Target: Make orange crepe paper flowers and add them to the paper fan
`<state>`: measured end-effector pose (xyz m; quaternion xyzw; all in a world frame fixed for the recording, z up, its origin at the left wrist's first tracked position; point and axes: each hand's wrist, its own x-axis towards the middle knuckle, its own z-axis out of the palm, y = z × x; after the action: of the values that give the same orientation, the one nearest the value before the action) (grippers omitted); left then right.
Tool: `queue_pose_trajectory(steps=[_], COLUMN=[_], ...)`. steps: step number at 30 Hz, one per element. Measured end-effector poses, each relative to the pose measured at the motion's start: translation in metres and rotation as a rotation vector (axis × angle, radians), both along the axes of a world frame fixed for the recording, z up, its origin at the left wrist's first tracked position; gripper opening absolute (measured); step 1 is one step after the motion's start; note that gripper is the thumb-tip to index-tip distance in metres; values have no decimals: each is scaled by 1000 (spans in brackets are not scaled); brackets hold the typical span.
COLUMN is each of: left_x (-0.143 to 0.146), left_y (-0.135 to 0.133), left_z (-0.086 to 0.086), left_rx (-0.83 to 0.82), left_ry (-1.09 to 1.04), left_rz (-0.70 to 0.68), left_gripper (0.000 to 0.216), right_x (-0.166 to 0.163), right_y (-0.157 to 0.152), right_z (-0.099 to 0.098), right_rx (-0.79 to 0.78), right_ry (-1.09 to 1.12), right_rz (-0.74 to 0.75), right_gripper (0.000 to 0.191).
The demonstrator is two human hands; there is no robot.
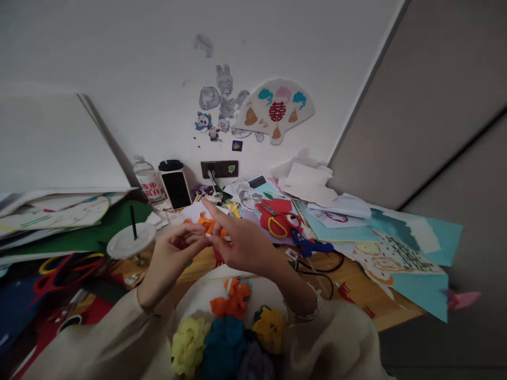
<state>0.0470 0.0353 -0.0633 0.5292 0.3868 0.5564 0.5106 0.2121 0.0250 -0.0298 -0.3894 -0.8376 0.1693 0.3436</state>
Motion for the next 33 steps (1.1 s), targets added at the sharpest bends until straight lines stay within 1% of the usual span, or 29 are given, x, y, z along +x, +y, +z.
queue_pose_trajectory(steps=[6, 12, 16, 19, 23, 26, 28, 30, 33], left_x=[1, 4, 3, 1, 1, 1, 0, 1, 2], left_y=[0, -7, -10, -8, -4, -6, -9, -14, -18], left_z=[-3, -3, -4, -7, -10, -12, -12, -11, -7], left_rx=[50, 97, 118, 117, 71, 60, 67, 56, -32], left_ry=[17, 48, 51, 54, 28, -26, -56, -97, -217], left_rz=[7, 29, 36, 48, 51, 52, 66, 87, 61], left_gripper=[19, 18, 16, 15, 17, 17, 17, 17, 20], right_x=[-1, -2, -3, -5, -6, -4, -3, -1, 0], right_y=[2, 1, 1, 5, 12, 12, 11, 8, 5], right_z=[-3, -3, -5, -8, -10, -8, -5, -2, 0], right_rx=[6, 42, 31, -14, -67, -141, -218, -264, -244], right_ry=[-11, -84, -60, -21, 42, 65, 50, 53, 83], right_rz=[-29, -102, -116, -100, -80, -123, -140, -108, -57], right_gripper=[65, 66, 63, 57, 49, 37, 35, 31, 22])
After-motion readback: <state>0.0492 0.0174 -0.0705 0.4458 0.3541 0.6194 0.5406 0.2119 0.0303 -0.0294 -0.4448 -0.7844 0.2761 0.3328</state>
